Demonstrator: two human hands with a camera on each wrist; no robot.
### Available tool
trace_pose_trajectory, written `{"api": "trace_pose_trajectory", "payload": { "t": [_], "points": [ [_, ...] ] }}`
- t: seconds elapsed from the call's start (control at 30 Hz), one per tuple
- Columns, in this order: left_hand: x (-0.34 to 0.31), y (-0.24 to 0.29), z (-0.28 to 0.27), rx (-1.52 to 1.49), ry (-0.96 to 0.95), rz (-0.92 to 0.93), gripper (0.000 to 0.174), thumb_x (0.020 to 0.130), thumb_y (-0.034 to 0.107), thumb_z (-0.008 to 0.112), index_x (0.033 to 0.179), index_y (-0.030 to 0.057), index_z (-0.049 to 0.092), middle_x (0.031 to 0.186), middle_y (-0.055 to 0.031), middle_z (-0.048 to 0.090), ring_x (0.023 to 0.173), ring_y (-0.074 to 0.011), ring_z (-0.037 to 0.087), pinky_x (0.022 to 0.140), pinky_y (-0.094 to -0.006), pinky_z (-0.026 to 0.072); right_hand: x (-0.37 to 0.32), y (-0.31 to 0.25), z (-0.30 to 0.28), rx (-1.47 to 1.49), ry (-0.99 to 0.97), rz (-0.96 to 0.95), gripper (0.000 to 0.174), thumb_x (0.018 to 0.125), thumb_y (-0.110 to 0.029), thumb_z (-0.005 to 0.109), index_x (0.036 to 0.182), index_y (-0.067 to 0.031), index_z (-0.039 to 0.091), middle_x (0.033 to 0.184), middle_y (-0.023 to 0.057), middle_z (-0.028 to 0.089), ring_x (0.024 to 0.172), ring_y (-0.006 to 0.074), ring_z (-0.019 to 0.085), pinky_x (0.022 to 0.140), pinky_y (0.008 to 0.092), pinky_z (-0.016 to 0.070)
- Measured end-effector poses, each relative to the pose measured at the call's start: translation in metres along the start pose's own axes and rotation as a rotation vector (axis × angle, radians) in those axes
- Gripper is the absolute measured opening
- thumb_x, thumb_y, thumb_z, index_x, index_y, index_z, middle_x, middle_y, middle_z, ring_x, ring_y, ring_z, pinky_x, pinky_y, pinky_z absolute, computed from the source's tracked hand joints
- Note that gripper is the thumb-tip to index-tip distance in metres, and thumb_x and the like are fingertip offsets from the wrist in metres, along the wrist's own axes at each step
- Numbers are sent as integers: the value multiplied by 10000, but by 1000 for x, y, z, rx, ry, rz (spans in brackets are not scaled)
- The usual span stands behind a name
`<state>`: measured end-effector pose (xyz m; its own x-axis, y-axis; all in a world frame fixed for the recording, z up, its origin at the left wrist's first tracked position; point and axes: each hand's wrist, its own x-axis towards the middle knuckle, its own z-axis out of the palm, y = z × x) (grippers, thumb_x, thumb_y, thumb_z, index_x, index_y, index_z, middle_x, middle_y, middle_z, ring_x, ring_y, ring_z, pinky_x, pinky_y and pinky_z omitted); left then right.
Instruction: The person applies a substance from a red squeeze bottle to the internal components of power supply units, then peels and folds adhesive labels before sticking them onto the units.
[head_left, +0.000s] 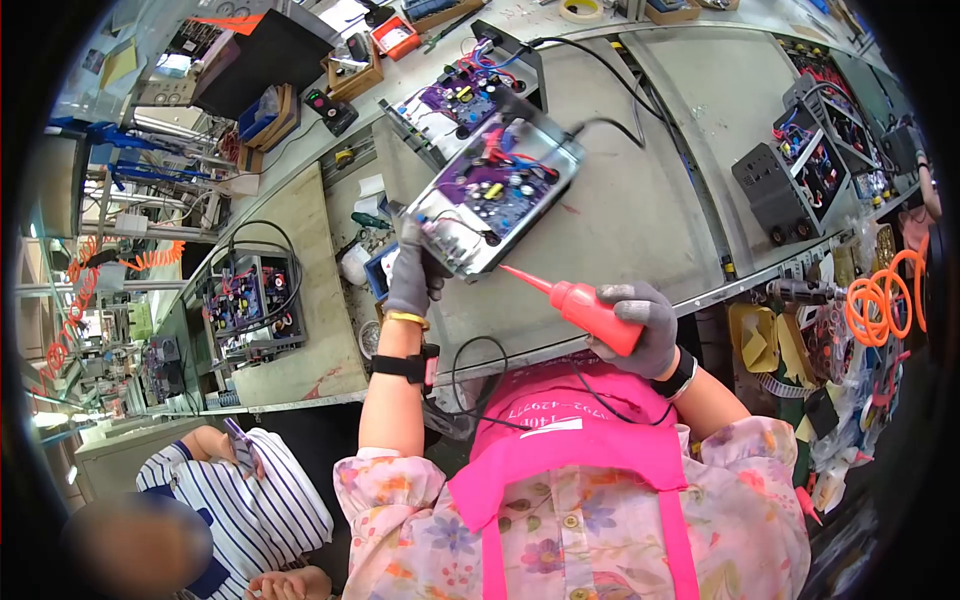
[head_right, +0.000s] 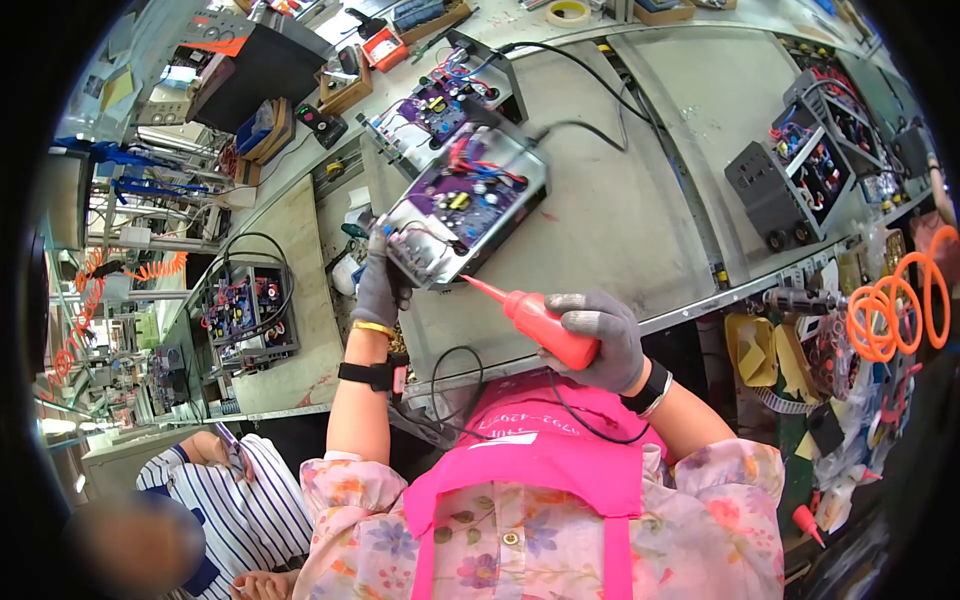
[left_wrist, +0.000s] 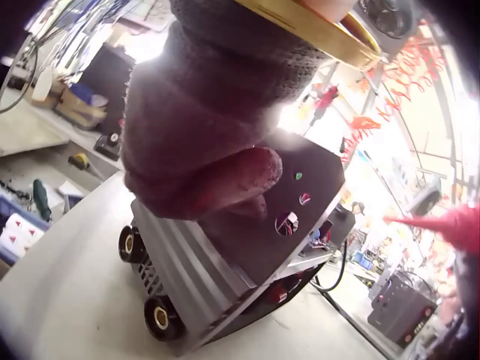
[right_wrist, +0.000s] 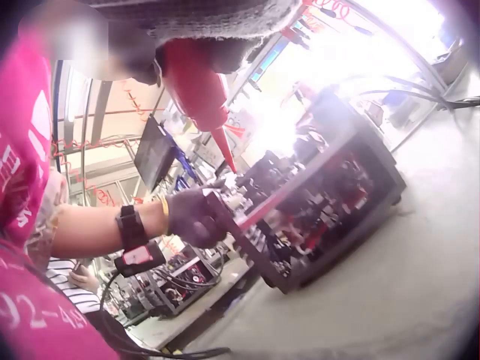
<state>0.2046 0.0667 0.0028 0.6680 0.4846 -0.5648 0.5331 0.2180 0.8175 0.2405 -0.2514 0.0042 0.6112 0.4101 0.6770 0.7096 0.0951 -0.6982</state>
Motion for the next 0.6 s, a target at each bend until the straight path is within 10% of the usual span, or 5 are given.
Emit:
{"api": "trace_pose_trajectory", "payload": {
  "t": [0.07, 0.3, 0.47, 0.6],
  "points": [
    [13, -4, -13, -102, -90, 16, 733, 748, 803, 478, 1094, 169, 600, 674, 26, 590, 371, -78, 421, 292, -214, 254, -12, 9, -3, -32, -90, 57, 561, 625, -131, 848, 1047, -117, 479, 1084, 137, 634, 819, 321, 650, 679, 409, 523],
    [14, -7, -19, -109, 9, -50, 726, 794, 760, 471, 979, 71, 607, 672, -58, 598, 433, -140, 499, 353, -278, 389, -25, 53, 66, -77, -167, -32, 493, 647, -69, 737, 1089, -121, 526, 1117, 68, 627, 891, 278, 627, 732, 367, 509],
    [-71, 33, -13, 105, 447, 689, 567, 966, 499, 331, 1172, 2, 512, 887, -151, 642, 700, -210, 623, 655, -329, 515, -27, 75, 99, -111, -186, -73, 499, 636, -81, 734, 1095, -130, 546, 1103, 60, 617, 887, 266, 622, 725, 368, 512],
    [-187, 71, 6, -459, 15, 1513, 653, 893, 492, 434, 1165, -99, 470, 1058, -246, 576, 949, -361, 581, 909, -444, 450, -26, 76, 101, -120, -218, -80, 512, 630, -76, 735, 1100, -137, 539, 1125, 59, 610, 878, 272, 623, 715, 373, 514]
  ]
}}
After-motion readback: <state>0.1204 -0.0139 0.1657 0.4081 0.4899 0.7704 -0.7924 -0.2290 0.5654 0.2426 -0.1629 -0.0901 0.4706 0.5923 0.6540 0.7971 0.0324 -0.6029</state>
